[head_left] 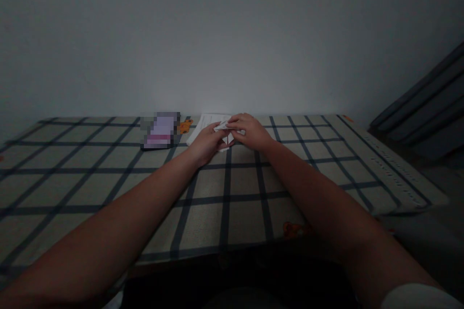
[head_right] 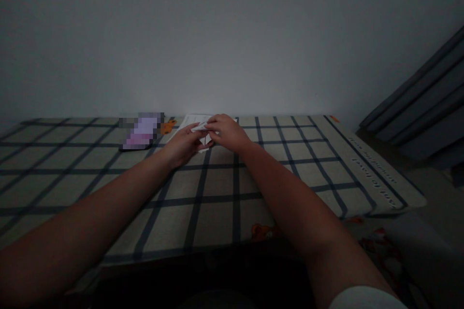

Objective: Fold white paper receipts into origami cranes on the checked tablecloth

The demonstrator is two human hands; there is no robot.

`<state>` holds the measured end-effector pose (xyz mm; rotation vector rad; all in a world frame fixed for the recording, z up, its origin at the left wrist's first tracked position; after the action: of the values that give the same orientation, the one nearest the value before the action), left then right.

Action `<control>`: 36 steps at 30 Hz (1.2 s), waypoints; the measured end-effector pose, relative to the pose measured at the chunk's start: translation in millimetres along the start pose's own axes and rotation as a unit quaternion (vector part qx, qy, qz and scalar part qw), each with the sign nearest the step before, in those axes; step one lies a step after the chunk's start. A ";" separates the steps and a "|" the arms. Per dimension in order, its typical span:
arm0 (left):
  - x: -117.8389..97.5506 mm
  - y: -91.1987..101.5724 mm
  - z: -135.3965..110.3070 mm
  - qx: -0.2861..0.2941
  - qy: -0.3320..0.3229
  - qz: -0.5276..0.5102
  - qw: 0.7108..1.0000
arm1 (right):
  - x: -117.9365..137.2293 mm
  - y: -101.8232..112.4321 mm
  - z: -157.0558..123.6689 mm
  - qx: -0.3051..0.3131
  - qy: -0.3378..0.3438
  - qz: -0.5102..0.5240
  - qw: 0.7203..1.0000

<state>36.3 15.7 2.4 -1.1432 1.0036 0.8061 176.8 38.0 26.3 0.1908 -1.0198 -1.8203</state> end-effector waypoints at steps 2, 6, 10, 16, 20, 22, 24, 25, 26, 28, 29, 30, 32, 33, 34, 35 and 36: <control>0.3 -1.8 -0.5 0.012 0.004 0.000 1.000 | 1.8 -0.8 1.2 0.025 -0.004 -0.012 1.000; -0.8 -1.4 0.1 0.015 -0.001 0.031 0.999 | 7.7 2.0 1.3 0.028 -0.008 -0.023 0.999; 0.2 4.5 0.8 -0.032 -0.003 0.079 0.996 | 10.8 2.5 0.3 0.020 -0.007 -0.023 1.000; 3.6 5.0 0.7 -0.029 0.020 0.062 0.997 | 10.6 -1.1 0.8 0.058 -0.008 -0.046 0.997; 4.6 6.4 3.3 0.007 0.017 0.076 0.997 | 10.9 0.2 0.4 0.048 -0.024 -0.042 0.998; 5.1 8.8 4.7 0.013 0.017 0.091 0.996 | 12.1 2.3 -0.1 0.029 -0.024 -0.021 0.999; 4.6 11.5 5.1 0.000 0.012 0.108 0.994 | 13.0 4.6 -0.5 0.010 -0.031 -0.002 0.999; 4.0 12.2 4.9 -0.007 0.010 0.114 0.993 | 13.6 5.6 -0.6 0.004 -0.037 0.005 0.999; 3.3 12.2 4.4 -0.012 0.007 0.119 0.993 | 14.2 6.2 -0.8 0.002 -0.043 0.011 0.999; 1.8 11.9 3.0 -0.031 0.009 0.116 0.993 | 15.7 6.8 -1.1 0.003 -0.054 0.020 0.998; 1.0 11.7 2.3 -0.044 0.012 0.104 0.993 | 16.5 6.8 -1.3 0.004 -0.058 0.026 0.998; 0.1 11.6 1.6 -0.058 0.014 0.091 0.994 | 17.1 6.8 -1.4 0.004 -0.063 0.032 0.998; -1.8 10.5 1.0 -0.069 0.011 0.066 0.995 | 17.4 6.9 -1.8 0.004 -0.072 0.043 0.996; -2.9 9.8 0.9 -0.067 0.006 0.059 0.996 | 17.3 7.2 -1.9 0.003 -0.076 0.046 0.996; -3.9 9.1 0.7 -0.063 0.000 0.059 0.996 | 16.9 7.5 -2.1 0.003 -0.080 0.047 0.996; -4.9 8.4 0.5 -0.059 -0.005 0.068 0.996 | 16.2 7.7 -2.4 0.003 -0.084 0.046 0.995; -5.6 7.9 0.1 -0.055 -0.008 0.080 0.995 | 15.3 7.8 -2.6 0.004 -0.089 0.043 0.995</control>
<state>27.1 17.6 5.0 -1.1587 1.0579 1.0076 176.1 22.9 34.8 -0.0109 -1.1423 -1.7777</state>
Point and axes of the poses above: each hand's wrist, its own z-axis towards the middle knuckle, its own y-axis out of the back of the hand, x = y × z, the point moved 4 cm from there along z, towards the middle knuckle, and after that the axes turned 2 degrees about -y, right-handed, at the moved point
